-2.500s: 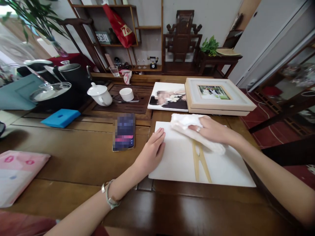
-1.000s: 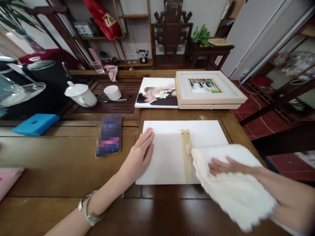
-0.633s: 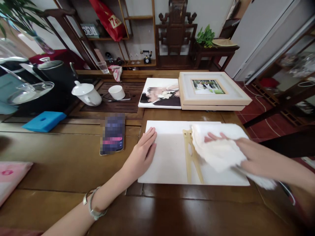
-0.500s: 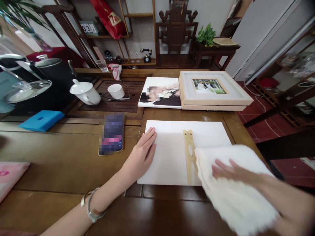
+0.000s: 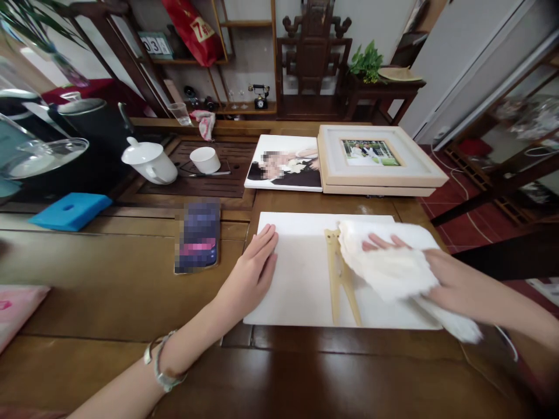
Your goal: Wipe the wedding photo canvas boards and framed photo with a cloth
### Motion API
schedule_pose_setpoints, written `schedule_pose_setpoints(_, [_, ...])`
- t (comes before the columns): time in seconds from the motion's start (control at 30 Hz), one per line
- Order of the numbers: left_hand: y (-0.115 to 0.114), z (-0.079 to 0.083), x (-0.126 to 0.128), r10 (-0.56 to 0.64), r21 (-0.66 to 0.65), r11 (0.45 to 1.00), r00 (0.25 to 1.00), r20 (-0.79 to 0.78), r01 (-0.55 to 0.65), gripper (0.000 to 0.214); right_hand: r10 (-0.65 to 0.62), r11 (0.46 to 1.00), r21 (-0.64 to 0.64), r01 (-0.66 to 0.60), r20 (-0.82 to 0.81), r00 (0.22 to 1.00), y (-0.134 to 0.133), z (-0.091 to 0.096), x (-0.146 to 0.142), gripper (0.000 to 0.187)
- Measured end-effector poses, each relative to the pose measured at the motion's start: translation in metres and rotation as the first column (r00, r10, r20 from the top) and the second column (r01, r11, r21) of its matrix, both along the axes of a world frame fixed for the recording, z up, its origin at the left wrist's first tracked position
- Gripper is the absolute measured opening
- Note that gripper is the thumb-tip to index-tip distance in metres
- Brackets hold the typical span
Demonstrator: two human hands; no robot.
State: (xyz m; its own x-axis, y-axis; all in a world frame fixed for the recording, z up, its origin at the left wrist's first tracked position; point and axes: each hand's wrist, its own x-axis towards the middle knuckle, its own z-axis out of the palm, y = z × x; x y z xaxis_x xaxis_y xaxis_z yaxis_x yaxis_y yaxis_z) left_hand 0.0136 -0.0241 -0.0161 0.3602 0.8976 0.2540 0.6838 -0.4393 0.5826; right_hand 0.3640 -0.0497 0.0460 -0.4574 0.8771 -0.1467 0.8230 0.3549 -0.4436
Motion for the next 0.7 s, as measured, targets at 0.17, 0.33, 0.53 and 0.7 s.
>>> schedule_pose_setpoints(0.17, [0.000, -0.002, 0.000, -0.001, 0.004, 1.000, 1.000, -0.007, 0.001, 0.044, 0.030, 0.989, 0.143, -0.025, -0.037, 0.999, 0.052, -0.019, -0.039, 0.066])
schedule_pose_setpoints(0.33, [0.000, -0.003, -0.001, -0.002, 0.006, 1.000, 1.000, -0.012, 0.002, 0.044, 0.165, 0.967, 0.202, -0.154, -0.041, 0.985, -0.024, -0.016, -0.064, 0.101])
schedule_pose_setpoints(0.53, [0.000, -0.003, -0.001, -0.008, -0.005, 1.000, 1.000, -0.002, 0.008, 0.044, 0.225, 0.967, 0.130, -0.220, -0.019, 0.974, -0.054, -0.016, -0.049, 0.099])
schedule_pose_setpoints(0.7, [0.000, -0.003, -0.002, -0.021, -0.005, 1.000, 1.000, 0.010, 0.021, 0.044, 0.181, 0.960, 0.235, -0.156, -0.091, 0.979, 0.017, -0.031, -0.035, 0.086])
